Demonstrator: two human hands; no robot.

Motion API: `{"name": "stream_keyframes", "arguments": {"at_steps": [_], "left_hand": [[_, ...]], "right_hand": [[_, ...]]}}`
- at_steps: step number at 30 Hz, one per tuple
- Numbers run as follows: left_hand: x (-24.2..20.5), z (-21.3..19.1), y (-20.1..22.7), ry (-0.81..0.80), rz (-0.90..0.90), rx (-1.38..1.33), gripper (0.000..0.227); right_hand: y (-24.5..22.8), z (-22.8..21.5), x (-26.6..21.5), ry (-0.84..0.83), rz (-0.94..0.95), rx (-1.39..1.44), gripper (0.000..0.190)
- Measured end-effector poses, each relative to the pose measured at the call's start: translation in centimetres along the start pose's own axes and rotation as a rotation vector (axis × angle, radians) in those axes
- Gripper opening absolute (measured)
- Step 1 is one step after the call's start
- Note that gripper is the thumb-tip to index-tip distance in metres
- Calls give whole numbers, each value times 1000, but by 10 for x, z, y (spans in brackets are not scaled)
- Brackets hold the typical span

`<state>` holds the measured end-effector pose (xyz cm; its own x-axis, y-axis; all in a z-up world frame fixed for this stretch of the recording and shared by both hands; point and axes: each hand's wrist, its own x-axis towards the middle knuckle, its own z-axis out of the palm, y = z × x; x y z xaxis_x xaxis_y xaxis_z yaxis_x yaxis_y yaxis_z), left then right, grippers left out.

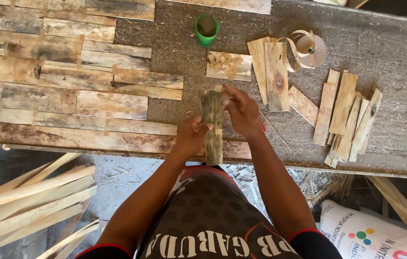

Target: Applying small rectangular wood pieces to a large wooden surface to create a textured wall panel.

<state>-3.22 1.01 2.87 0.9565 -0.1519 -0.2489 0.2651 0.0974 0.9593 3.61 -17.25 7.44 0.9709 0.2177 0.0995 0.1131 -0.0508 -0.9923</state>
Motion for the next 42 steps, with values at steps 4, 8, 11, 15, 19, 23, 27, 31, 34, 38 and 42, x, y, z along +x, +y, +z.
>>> {"name": "stream_keyframes", "arguments": {"at_steps": [4,8,11,15,19,23,27,31,34,38,42], "left_hand": [[-5,-5,-20,6,-77,54,14],[-12,-11,-9,8,3,-60,9],[-11,-20,-39,21,-32,30,21],[-12,-10,-10,55,-96,-368,12],[-9,-21,2,199,-154,-563,14],[-4,-27,-17,283,3,-478,16],[-10,-20,-28,303,56,-398,15],[-17,-9,-39,274,106,-547,19],[-21,-7,-51,298,-32,-579,19],[-24,-9,-79,393,-117,-526,22],[-27,-7,-82,373,-309,-399,28]], "right_hand": [[29,4,13,-45,65,27,30],[17,22,12,12,-33,-7,16],[0,37,11,95,-184,-40,12],[-12,45,1,197,-285,-292,14],[-20,47,-16,145,-249,-365,12],[-17,51,-31,50,-58,-428,19],[8,57,-46,4,135,-386,22],[21,60,-61,99,195,-279,13],[26,59,-71,151,284,-364,10],[32,55,-81,237,103,-427,9],[18,64,-81,89,58,-345,24]]}}
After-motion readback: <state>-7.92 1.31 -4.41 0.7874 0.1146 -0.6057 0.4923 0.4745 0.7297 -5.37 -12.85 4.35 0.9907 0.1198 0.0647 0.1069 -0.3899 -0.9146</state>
